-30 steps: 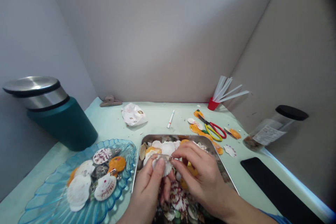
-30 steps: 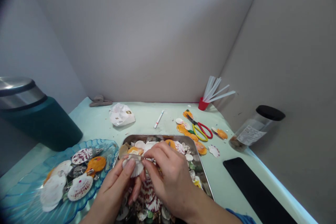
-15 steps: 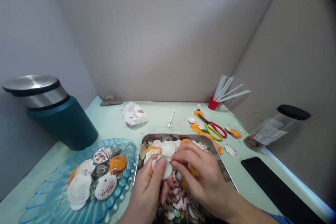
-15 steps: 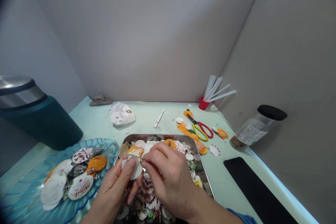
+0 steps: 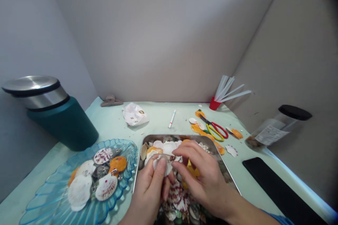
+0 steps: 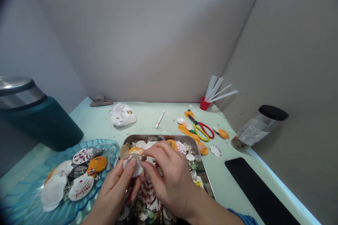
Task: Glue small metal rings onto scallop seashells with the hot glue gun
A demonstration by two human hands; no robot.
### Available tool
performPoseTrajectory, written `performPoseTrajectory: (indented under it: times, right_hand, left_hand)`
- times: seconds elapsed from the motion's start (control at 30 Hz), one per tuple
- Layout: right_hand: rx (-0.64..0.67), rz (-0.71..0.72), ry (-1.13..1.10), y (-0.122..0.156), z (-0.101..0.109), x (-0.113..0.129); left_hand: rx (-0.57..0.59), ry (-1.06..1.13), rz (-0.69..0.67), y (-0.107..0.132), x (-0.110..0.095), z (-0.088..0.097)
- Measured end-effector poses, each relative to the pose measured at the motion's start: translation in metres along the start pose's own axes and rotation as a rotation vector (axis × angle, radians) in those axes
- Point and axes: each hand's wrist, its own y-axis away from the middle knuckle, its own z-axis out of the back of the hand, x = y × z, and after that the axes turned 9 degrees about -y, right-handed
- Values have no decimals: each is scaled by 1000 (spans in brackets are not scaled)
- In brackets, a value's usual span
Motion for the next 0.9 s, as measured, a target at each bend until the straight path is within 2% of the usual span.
performPoseTrajectory:
  times: [0.23,0.4,0.77,0.9]
  right_hand:
    - [-14,80,61,3,-2,-3]
    - [-15,80,99,3,-1,-1]
    - [-21,118,132,4,-1,-1]
    - [-42,136,137,5,-2,0]
  left_hand:
    - [60,-91,-74,3,3,-1]
    - [34,-172,-87,5,-1,-1]
    - [115,-292,-141,4,-2,1]
    - [88,-341,-202,5,-3,0]
